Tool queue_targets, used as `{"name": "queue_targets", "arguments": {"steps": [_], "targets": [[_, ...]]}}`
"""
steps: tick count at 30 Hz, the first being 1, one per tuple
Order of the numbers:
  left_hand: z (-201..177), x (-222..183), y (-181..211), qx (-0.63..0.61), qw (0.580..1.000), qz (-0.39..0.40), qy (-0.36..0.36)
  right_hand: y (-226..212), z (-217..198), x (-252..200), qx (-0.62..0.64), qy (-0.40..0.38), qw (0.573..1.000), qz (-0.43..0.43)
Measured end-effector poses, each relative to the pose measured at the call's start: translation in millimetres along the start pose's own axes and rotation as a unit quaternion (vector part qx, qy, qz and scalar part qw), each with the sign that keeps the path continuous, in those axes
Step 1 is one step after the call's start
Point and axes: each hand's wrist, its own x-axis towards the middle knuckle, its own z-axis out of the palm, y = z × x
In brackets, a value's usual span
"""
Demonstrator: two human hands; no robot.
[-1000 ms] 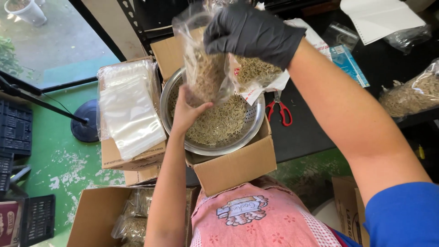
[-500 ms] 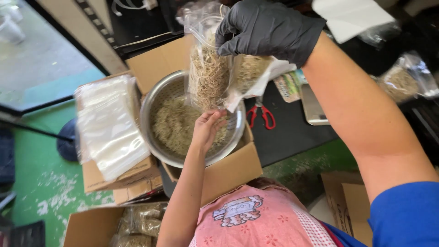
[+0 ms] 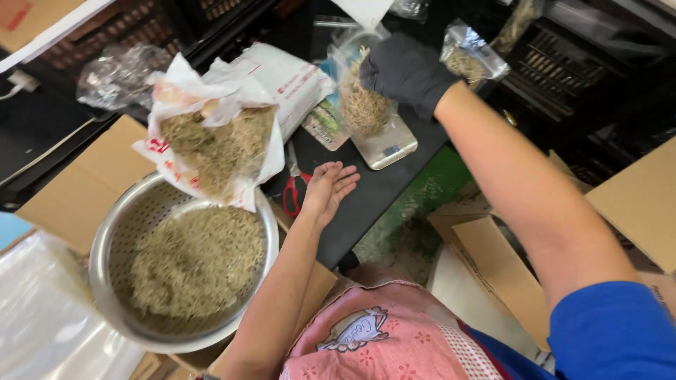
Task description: The person opens a bag of dried food using scissors, transfers the food into a colander and then into small plastic bags, and weighs each bag on a digital scale.
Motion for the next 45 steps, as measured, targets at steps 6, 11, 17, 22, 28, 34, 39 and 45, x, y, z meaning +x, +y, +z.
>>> {"name": "queue_targets", "arguments": {"steps": [6,11,17,22,28,34,39,45], "targets": [[9,16,-15,0.061,0.998,-0.03,0.001,42,48,-28,0.046,-0.064,0.985,0.152],[-7,31,-17,0.114,0.992,-0.027,-0.048,30,23,-52,0.025,-0.072,0.977,0.197],[-13,37,-18,0.136,0.99,-0.03,-0.038,27,-5,-97,0.336,0.106,0.93,0.109],[0,63,-23,0.175,0.984,-0.035,-0.023,68,63,-110,0.465,0.154,0.851,0.189],[52,94,-32,0.252,0.966,-0.015,0.051,161,217,-92,0.644,0.082,0.709,0.276],[66,121,-43,0.111,0.989,-0.022,0.091,149,269,-81,0.29,-0.085,0.878,0.371],[68,90,-23,0.094,0.987,0.009,0.128,142,308,-88,0.181,-0.103,0.921,0.33],[25,106,-46,0.117,0.982,0.011,0.145,104,315,-110,0.238,-0.096,0.903,0.343]]}}
